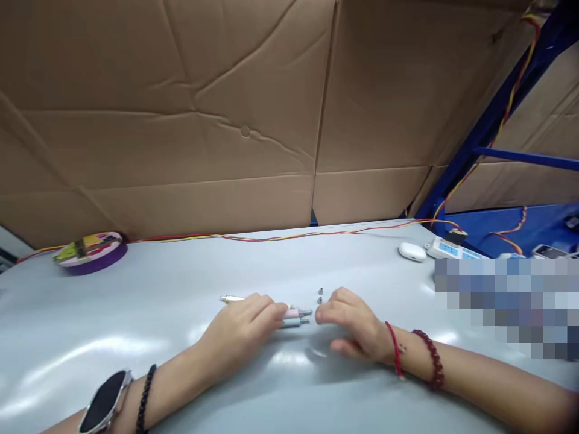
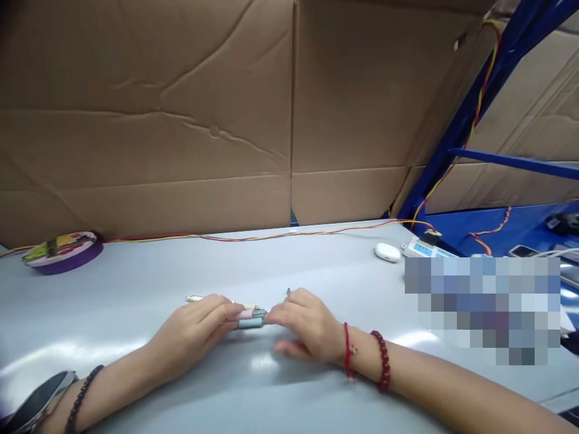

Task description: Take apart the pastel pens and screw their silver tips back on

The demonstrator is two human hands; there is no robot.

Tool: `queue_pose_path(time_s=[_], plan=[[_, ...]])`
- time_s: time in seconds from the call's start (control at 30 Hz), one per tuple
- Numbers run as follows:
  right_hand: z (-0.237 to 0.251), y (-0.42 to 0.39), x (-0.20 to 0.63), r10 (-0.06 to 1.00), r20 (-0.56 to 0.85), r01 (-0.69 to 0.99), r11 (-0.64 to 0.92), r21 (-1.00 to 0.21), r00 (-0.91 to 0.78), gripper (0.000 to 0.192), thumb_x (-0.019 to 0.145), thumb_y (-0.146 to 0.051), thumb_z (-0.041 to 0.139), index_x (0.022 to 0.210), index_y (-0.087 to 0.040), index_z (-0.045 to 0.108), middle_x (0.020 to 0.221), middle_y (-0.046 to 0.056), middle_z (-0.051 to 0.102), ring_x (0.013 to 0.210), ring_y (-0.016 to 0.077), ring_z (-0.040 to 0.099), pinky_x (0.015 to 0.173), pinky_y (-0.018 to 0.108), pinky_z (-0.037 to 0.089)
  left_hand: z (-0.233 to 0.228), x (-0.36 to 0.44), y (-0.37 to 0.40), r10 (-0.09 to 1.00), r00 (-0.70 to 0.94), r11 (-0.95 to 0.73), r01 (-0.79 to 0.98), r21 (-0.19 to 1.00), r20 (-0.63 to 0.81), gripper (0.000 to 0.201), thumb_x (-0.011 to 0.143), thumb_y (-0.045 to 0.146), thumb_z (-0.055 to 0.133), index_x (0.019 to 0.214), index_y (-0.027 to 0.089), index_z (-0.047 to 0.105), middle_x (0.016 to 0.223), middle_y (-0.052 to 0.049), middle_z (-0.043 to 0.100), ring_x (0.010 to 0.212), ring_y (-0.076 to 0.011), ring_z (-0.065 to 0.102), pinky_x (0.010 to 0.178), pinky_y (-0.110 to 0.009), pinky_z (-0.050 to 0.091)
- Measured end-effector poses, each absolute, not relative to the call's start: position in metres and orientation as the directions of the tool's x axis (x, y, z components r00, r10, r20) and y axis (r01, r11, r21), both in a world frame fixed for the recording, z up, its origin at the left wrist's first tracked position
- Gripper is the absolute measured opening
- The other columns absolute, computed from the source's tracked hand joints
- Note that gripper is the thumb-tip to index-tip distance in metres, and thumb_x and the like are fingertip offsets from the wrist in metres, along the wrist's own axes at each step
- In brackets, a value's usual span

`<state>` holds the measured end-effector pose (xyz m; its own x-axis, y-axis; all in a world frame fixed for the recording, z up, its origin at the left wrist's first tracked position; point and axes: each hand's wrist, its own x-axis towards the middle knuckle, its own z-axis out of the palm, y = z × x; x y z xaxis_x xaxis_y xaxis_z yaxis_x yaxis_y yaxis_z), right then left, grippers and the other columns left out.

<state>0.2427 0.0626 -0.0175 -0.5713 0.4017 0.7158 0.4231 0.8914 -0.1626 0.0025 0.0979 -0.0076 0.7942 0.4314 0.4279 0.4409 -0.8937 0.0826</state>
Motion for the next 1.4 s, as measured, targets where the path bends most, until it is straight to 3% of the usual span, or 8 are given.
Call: queue_pose_path(time_s=[0.13, 0.3, 0.43, 0.53, 0.73, 0.87, 1.2, 1.4], plan=[[-0.023, 0.083, 0.256, 0.582, 0.714, 0.573, 0.760, -0.307, -0.389, 0.018, 0.094, -0.025, 0.033, 0.104, -0.020, 0.047, 0.089, 0.007, 0.060, 0.077, 0.0186, 0.053, 0.070, 0.034, 0.044, 0.001, -0.001, 0.119, 0.635, 0.729, -0.772, 0.583, 0.255, 0.257, 0.035, 0.098, 0.031, 0.027, 0.094, 0.018, 0.059, 0.084, -0.001, 0.061, 0.078, -0.0171, 0.056, 0.066, -0.026, 0.047], [-0.026, 0.098, 0.258, 0.685, 0.660, 0.625, 0.670, -0.402, -0.310, 0.015, 0.092, -0.015, 0.037, 0.093, -0.020, 0.051, 0.086, 0.006, 0.058, 0.083, 0.0192, 0.052, 0.075, 0.035, 0.044, -0.001, -0.001, 0.131, 0.672, 0.720, -0.721, 0.585, 0.372, 0.171, 0.027, 0.096, 0.031, 0.035, 0.102, 0.023, 0.061, 0.091, 0.000, 0.065, 0.087, -0.0168, 0.058, 0.073, -0.026, 0.048], [-0.028, 0.097, 0.258, 0.724, 0.608, 0.606, 0.654, -0.454, -0.326, 0.014, 0.091, -0.016, 0.038, 0.093, -0.020, 0.051, 0.088, 0.006, 0.058, 0.083, 0.0190, 0.052, 0.075, 0.036, 0.043, -0.001, -0.001, 0.130, 0.712, 0.695, -0.654, 0.599, 0.462, 0.106, 0.031, 0.097, 0.030, 0.032, 0.122, 0.024, 0.050, 0.106, -0.002, 0.064, 0.096, -0.0171, 0.059, 0.078, -0.026, 0.049], [-0.028, 0.095, 0.260, 0.749, 0.577, 0.605, 0.634, -0.482, -0.325, 0.015, 0.089, -0.013, 0.039, 0.095, -0.020, 0.050, 0.091, 0.005, 0.058, 0.085, 0.0192, 0.051, 0.076, 0.035, 0.043, 0.007, -0.005, 0.127, 0.691, 0.721, -0.677, 0.615, 0.405, 0.060, 0.037, 0.095, 0.038, 0.035, 0.129, 0.027, 0.043, 0.123, -0.005, 0.055, 0.111, -0.0210, 0.053, 0.090, -0.033, 0.045], [-0.031, 0.100, 0.264, 0.830, 0.435, 0.642, 0.550, -0.534, -0.349, 0.034, 0.073, 0.003, 0.038, 0.095, -0.019, 0.051, 0.091, 0.005, 0.058, 0.085, 0.0190, 0.052, 0.075, 0.034, 0.044, 0.021, -0.020, 0.127, 0.665, 0.730, -0.711, 0.684, 0.163, -0.160, 0.081, 0.077, 0.065, 0.052, 0.143, 0.034, 0.016, 0.151, -0.009, 0.008, 0.135, -0.0386, 0.012, 0.100, -0.059, 0.028], [-0.036, 0.103, 0.266, 0.882, 0.346, 0.669, 0.469, -0.577, -0.320, 0.038, 0.069, 0.006, 0.037, 0.095, -0.018, 0.051, 0.092, 0.004, 0.057, 0.086, 0.0184, 0.052, 0.078, 0.033, 0.044, 0.017, -0.027, 0.138, 0.647, 0.728, -0.717, 0.682, 0.143, -0.227, 0.084, 0.077, 0.067, 0.048, 0.144, 0.032, 0.010, 0.151, -0.008, 0.004, 0.135, -0.0361, 0.004, 0.104, -0.060, 0.018], [-0.034, 0.099, 0.266, 0.845, 0.306, 0.664, 0.534, -0.523, -0.438, 0.037, 0.069, 0.004, 0.039, 0.095, -0.017, 0.055, 0.091, 0.005, 0.055, 0.086, 0.0188, 0.049, 0.079, 0.034, 0.042, -0.008, -0.015, 0.133, 0.646, 0.764, -0.754, 0.636, 0.163, 0.005, 0.060, 0.089, 0.043, 0.046, 0.141, 0.027, 0.024, 0.150, -0.008, 0.014, 0.135, -0.0333, 0.017, 0.101, -0.052, 0.034], [-0.036, 0.097, 0.265, 0.837, 0.301, 0.695, 0.548, -0.466, -0.458, 0.038, 0.068, 0.003, 0.041, 0.097, -0.017, 0.055, 0.091, 0.005, 0.054, 0.083, 0.0184, 0.049, 0.076, 0.033, 0.040, -0.020, -0.009, 0.120, 0.565, 0.791, -0.825, 0.549, 0.135, 0.235, 0.017, 0.085, 0.024, 0.049, 0.101, 0.021, 0.054, 0.144, -0.007, 0.031, 0.133, -0.0298, 0.025, 0.099, -0.044, 0.040]])
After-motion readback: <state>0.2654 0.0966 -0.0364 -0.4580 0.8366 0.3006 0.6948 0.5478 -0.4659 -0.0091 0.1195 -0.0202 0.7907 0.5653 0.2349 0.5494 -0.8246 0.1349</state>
